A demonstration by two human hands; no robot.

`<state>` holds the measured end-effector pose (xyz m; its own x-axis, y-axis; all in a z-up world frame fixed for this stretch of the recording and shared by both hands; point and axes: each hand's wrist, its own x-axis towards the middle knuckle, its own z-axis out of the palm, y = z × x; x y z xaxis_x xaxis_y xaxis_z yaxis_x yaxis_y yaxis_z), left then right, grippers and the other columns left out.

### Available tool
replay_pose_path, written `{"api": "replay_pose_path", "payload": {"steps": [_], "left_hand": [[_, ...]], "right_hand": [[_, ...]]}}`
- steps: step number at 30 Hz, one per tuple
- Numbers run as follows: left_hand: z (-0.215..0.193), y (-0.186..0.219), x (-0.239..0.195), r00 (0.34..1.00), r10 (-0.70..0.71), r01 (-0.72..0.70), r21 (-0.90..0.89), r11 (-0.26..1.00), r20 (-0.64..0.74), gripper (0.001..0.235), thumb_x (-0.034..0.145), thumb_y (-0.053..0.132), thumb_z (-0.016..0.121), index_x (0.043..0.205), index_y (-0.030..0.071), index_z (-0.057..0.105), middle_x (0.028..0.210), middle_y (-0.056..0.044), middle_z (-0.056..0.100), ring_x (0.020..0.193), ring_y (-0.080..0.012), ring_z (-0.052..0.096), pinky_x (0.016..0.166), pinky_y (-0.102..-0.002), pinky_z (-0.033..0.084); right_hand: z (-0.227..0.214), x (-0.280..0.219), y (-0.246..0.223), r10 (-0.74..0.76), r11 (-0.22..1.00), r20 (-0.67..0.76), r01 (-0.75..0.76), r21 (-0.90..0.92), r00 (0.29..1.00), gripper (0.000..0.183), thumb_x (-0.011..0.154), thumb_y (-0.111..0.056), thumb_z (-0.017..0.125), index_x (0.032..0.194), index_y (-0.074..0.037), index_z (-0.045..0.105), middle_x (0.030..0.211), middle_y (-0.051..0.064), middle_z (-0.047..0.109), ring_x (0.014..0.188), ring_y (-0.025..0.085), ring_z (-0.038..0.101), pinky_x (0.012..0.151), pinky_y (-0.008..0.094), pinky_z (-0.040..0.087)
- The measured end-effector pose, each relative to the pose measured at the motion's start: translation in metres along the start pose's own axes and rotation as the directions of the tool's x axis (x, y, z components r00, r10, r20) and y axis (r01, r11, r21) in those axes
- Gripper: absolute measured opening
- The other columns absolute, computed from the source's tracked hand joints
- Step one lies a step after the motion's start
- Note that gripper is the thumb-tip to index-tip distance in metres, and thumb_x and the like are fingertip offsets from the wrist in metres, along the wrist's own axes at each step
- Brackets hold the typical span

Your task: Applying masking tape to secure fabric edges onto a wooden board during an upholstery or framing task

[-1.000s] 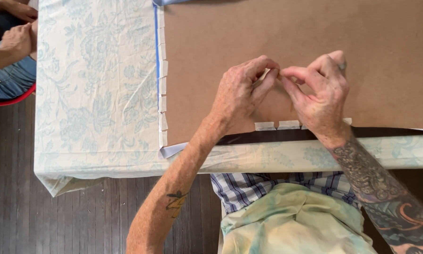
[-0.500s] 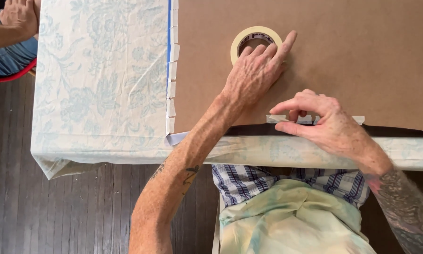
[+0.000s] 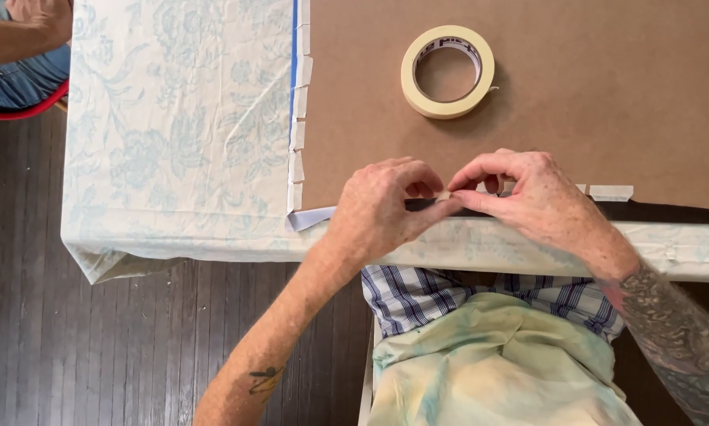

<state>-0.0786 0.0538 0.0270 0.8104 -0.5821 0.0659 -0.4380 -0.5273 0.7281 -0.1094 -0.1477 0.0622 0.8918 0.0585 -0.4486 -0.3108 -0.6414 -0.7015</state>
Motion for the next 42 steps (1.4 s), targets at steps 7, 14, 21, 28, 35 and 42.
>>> {"api": "replay_pose_path", "payload": {"steps": [7, 14, 21, 28, 35, 42], "left_hand": [[0.006, -0.01, 0.001, 0.993, -0.076, 0.073, 0.038, 0.997, 0.09, 0.015, 0.092, 0.025, 0.063, 0.088, 0.014, 0.072, 0.082, 0.0, 0.076, 0.071, -0.0201, 0.07, 0.062, -0.037, 0.053], [0.009, -0.021, 0.013, 0.984, -0.145, 0.129, 0.143, 0.981, 0.103, 0.014, 0.086, 0.027, 0.065, 0.08, 0.016, 0.072, 0.08, 0.002, 0.071, 0.077, -0.0214, 0.064, 0.071, -0.042, 0.044], [0.008, -0.022, 0.02, 0.945, -0.251, 0.224, 0.145, 0.964, 0.211, 0.018, 0.089, 0.036, 0.066, 0.08, 0.022, 0.073, 0.086, 0.008, 0.072, 0.088, -0.0176, 0.063, 0.082, -0.043, 0.039], [0.013, -0.026, 0.025, 0.939, -0.261, 0.213, 0.215, 0.953, 0.225, 0.016, 0.086, 0.035, 0.064, 0.079, 0.024, 0.074, 0.085, 0.008, 0.069, 0.088, -0.0201, 0.063, 0.084, -0.046, 0.037], [0.005, -0.027, 0.027, 0.932, -0.237, 0.211, 0.12, 0.97, 0.274, 0.011, 0.084, 0.024, 0.071, 0.088, 0.016, 0.077, 0.08, 0.003, 0.065, 0.091, -0.0167, 0.063, 0.094, -0.043, 0.036], [0.007, -0.028, 0.027, 0.933, -0.239, 0.212, 0.125, 0.969, 0.268, 0.01, 0.084, 0.026, 0.073, 0.087, 0.017, 0.078, 0.081, 0.002, 0.067, 0.092, -0.0165, 0.064, 0.092, -0.042, 0.036]], "right_hand": [[-0.003, 0.003, -0.008, 0.063, 0.997, 0.039, -0.062, -0.039, 0.997, 0.016, 0.088, -0.03, 0.079, 0.096, -0.018, 0.085, 0.083, -0.003, 0.079, 0.074, 0.009, 0.062, 0.072, 0.025, 0.048], [0.005, 0.022, 0.015, -0.21, 0.964, 0.057, 0.216, -0.152, 0.976, 0.017, 0.092, -0.032, 0.075, 0.093, -0.016, 0.079, 0.102, -0.002, 0.068, 0.084, 0.014, 0.062, 0.073, 0.031, 0.048], [0.005, 0.02, 0.01, -0.105, 0.988, 0.052, 0.11, -0.104, 0.993, 0.012, 0.089, -0.027, 0.08, 0.095, -0.018, 0.083, 0.077, -0.004, 0.076, 0.069, 0.008, 0.059, 0.066, 0.027, 0.048], [0.001, 0.025, 0.002, -0.022, 0.999, 0.073, 0.025, -0.037, 0.997, 0.025, 0.083, -0.019, 0.084, 0.1, -0.012, 0.067, 0.074, -0.002, 0.077, 0.067, 0.01, 0.057, 0.067, 0.027, 0.047], [0.0, 0.035, 0.011, -0.027, 0.999, 0.095, 0.03, -0.039, 0.995, 0.025, 0.075, -0.023, 0.081, 0.098, -0.016, 0.072, 0.076, -0.002, 0.078, 0.064, 0.012, 0.053, 0.064, 0.028, 0.045], [0.0, 0.036, 0.009, -0.013, 0.999, 0.1, 0.018, -0.042, 0.995, 0.026, 0.075, -0.022, 0.081, 0.098, -0.015, 0.071, 0.076, -0.002, 0.078, 0.065, 0.013, 0.054, 0.065, 0.028, 0.046]]}}
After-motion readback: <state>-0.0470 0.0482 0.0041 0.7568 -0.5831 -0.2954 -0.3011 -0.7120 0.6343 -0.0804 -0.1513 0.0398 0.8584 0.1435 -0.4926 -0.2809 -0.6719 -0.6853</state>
